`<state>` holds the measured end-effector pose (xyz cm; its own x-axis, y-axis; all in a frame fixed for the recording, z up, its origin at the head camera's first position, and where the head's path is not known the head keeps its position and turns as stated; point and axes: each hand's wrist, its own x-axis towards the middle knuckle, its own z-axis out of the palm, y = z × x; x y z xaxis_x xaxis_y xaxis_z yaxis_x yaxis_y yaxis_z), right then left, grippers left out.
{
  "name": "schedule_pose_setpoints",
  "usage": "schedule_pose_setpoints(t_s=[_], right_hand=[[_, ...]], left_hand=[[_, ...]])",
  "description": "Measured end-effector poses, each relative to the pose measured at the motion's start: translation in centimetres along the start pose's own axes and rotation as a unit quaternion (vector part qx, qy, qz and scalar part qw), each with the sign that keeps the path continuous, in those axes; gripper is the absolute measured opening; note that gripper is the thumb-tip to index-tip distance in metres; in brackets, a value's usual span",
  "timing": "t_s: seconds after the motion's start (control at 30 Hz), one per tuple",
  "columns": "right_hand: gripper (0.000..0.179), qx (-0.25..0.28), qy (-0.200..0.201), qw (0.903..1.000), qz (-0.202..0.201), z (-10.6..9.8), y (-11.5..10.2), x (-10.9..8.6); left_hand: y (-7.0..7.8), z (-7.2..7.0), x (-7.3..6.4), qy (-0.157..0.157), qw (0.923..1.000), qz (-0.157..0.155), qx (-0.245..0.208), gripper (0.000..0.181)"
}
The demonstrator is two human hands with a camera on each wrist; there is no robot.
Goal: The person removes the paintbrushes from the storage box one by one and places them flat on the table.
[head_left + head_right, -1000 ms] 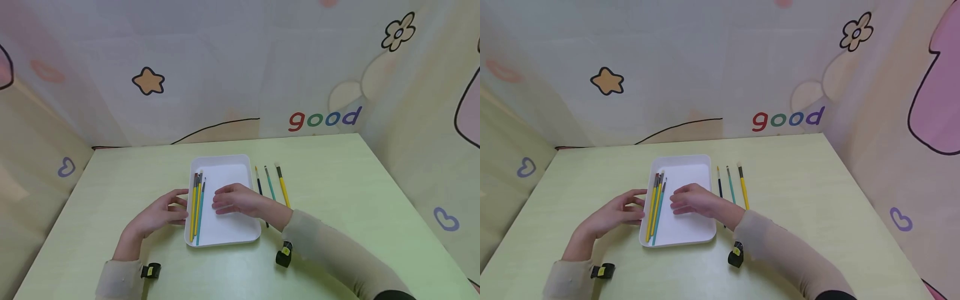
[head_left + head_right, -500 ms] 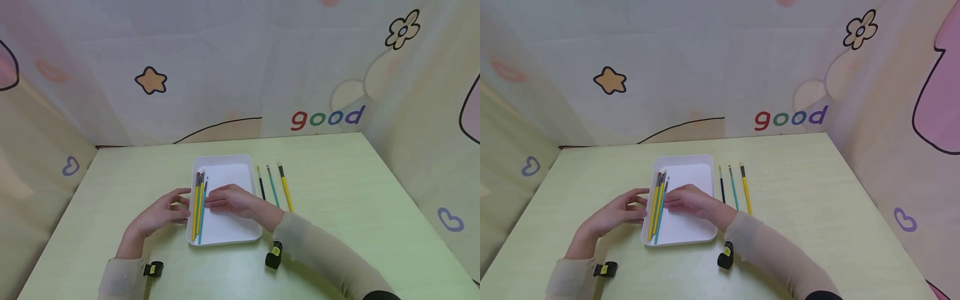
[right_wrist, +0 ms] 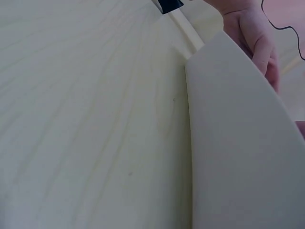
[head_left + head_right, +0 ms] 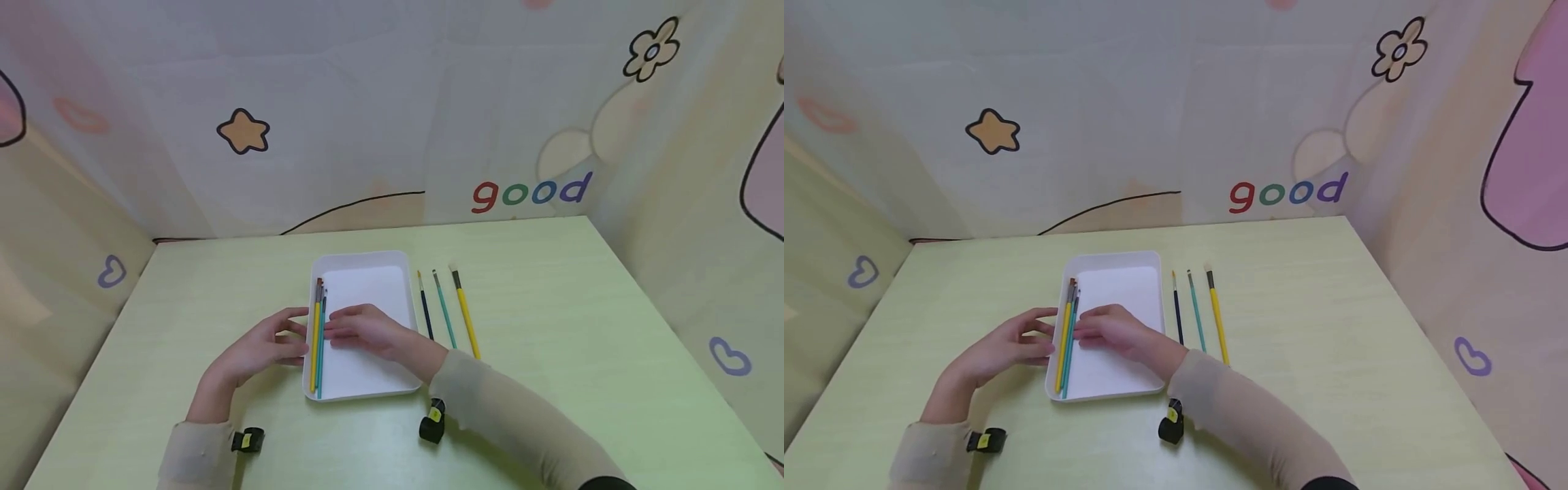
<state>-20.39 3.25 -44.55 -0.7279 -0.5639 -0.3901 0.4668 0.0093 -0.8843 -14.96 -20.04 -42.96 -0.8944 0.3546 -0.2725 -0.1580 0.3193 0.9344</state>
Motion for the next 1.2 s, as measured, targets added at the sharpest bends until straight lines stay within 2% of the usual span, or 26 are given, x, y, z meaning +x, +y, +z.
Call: schedule_pose_setpoints(t_s=[0.3, 0.63, 0.83, 1.0, 1.2], right_hand=[[0.038, -0.034, 0.004, 0.9994, -0.007, 0.4, -0.1, 0.6], [0.029, -0.097, -0.042, 0.9939, 0.033, 0.1, -0.7, 0.9], [0.029, -0.097, -0.046, 0.9934, 0.042, 0.1, -1.1, 0.8], [0.029, -0.091, -0.069, 0.9925, 0.044, 0.0, -1.1, 0.8], [0.026, -0.108, -0.078, 0.9899, 0.051, 0.1, -1.0, 0.9]], left_hand=[[0.0, -0.1, 0.0, -0.002, 1.0, -0.002, -0.003, 0.07], [0.0, 0.0, -0.2, -0.003, 1.0, -0.002, -0.001, 0.069], [0.1, 0.0, -0.1, -0.004, 1.0, 0.003, -0.001, 0.069], [0.1, -0.1, 0.0, -0.004, 1.0, 0.003, -0.004, 0.069], [0.1, -0.1, -0.1, -0.005, 1.0, 0.001, -0.005, 0.07]])
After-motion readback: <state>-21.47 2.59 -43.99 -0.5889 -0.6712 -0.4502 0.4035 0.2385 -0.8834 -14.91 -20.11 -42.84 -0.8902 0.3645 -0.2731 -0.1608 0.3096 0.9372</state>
